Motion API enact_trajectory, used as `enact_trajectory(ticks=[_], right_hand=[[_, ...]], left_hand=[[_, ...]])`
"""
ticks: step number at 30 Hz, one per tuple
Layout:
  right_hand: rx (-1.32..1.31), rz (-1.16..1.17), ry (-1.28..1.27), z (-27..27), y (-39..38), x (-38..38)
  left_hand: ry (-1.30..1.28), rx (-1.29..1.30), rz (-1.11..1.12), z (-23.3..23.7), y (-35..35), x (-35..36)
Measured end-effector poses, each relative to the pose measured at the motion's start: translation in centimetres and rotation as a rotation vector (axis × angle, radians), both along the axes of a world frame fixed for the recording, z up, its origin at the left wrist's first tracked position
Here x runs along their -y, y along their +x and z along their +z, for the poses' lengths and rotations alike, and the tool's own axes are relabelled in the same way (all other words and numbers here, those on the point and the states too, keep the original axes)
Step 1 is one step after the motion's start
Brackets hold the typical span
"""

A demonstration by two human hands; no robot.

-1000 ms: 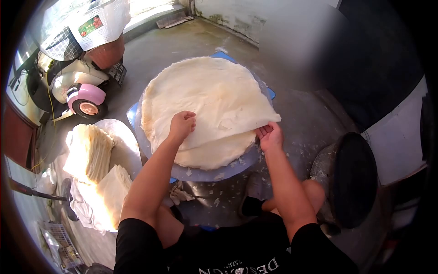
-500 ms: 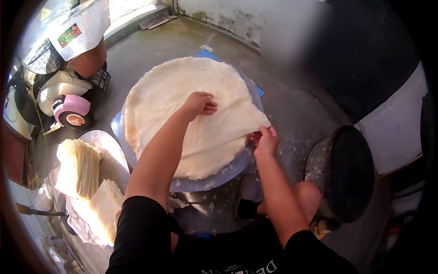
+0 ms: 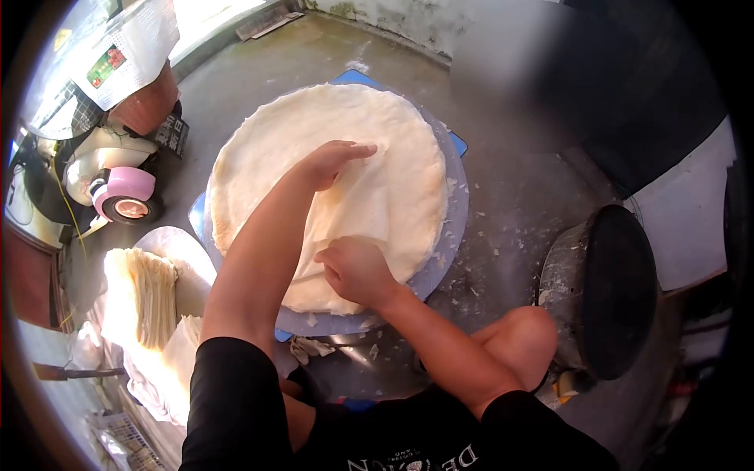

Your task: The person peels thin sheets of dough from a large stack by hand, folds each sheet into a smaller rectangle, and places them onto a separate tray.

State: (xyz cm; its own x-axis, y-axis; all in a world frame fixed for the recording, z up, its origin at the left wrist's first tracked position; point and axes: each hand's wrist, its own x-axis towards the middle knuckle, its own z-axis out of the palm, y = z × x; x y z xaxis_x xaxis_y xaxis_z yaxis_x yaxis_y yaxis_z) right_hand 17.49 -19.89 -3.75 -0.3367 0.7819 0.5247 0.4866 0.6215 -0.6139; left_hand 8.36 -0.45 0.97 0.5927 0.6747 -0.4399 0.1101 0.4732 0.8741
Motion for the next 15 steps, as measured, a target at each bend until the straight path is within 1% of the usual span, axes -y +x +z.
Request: enact_trajectory(ticks=[1, 2, 3, 4, 5, 7, 9, 11, 15], right_hand=[[-0.001, 0.002, -0.002, 0.7, 0.2, 0.1], [0.014, -0.169, 0.018, 2.0, 0.4, 0.2], [0.032, -0.340, 0.040, 2.7, 0.7, 0.0], [0.071, -0.439, 0.057, 2.5, 1.0, -0.4], [0.075, -0.437, 0.057, 2.0, 1.5, -0.7], [0.161, -0.541, 0.085, 1.4, 2.6, -1.3], [0.160, -0.544, 0.089, 1.1, 3.2, -1.4], [0.145, -0.408, 0.082, 0.9, 4.1, -1.5], [0.091, -0.316, 0.084, 1.2, 6.7, -0.6]], left_hand=[[0.052, -0.059, 0.048, -2.5, 0.1, -1.5], [0.105, -0.115, 0.095, -3.9, 0.1, -2.4], [0.105, -0.110, 0.097, -3.3, 0.2, -2.1], [0.122, -0.140, 0.079, -2.2, 0.3, -1.5], [0.137, -0.171, 0.060, -1.4, 0.4, -1.0], [0.123, -0.160, 0.056, -2.1, 0.4, -1.6], [0.110, -0.152, 0.045, -2.5, 0.3, -2.0], [0.106, -0.158, 0.043, -2.6, 0.2, -2.2], [0.114, -0.170, 0.048, -1.4, 0.3, -1.5]])
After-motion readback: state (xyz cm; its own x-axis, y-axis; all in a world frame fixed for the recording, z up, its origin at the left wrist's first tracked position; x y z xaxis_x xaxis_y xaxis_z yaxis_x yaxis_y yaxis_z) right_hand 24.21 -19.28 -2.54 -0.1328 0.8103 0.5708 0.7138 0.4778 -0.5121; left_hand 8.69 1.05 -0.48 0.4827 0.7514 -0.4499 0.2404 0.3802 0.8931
